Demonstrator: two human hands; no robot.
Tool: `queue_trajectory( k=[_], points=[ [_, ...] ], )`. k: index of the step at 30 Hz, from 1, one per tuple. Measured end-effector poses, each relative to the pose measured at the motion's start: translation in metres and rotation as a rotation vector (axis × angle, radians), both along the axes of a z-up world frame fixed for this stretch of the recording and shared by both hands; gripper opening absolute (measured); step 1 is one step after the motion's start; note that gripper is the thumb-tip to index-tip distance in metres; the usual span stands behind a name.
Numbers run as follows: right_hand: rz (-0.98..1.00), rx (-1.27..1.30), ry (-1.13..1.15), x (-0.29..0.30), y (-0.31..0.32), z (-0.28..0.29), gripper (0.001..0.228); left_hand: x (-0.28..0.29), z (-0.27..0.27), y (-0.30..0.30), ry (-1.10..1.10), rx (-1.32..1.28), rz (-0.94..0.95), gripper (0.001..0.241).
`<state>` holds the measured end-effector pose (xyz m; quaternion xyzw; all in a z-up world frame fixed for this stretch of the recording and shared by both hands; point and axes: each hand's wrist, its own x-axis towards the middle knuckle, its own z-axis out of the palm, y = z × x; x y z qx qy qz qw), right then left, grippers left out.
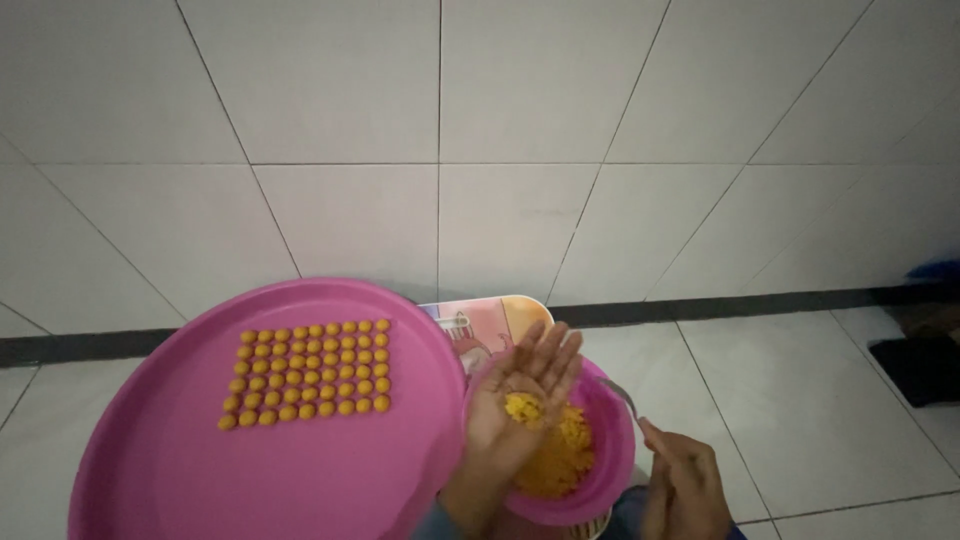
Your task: Forming small yellow dough balls by hand and arranging them in a grid on a pink tray.
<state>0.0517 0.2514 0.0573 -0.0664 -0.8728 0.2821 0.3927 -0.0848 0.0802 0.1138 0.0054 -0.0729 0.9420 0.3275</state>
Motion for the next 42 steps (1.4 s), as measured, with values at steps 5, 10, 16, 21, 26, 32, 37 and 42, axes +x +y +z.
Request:
queue_trajectory(
  k=[5,10,16,21,26,32,37,42],
  points=[
    [-0.129,0.281,-0.459,-0.022,0.015,-0.055,0.029,-0.001,0.010,-0.007,0.009,0.059,0.017,0.043],
    [-0.122,0.360,-0.505,-0.026,-0.009,-0.065,0.039,0.003,0.012,-0.008,0.065,0.047,-0.015,0.041],
    [0.073,-0.023,-0.099,-0.016,-0.041,0.025,0.036,0.006,0.008,-0.004,0.083,-0.011,-0.025,0.044],
    [0.202,-0.083,-0.051,-0.016,-0.076,0.079,0.040,0.010,0.002,0.003,0.164,-0.059,-0.028,0.045],
    [0.285,0.039,0.003,-0.025,-0.081,0.086,0.038,0.012,0.001,0.004,0.161,-0.072,-0.011,0.047],
    [0.250,0.078,0.116,-0.035,-0.081,0.073,0.025,0.013,0.001,0.009,0.270,-0.224,0.012,0.049],
    [0.312,0.054,0.146,-0.031,-0.084,0.075,0.024,0.017,-0.005,0.010,0.280,-0.166,0.052,0.044],
    [0.327,0.036,0.115,-0.031,-0.085,0.080,0.024,0.018,-0.005,0.008,0.239,-0.164,0.072,0.041]
  ],
)
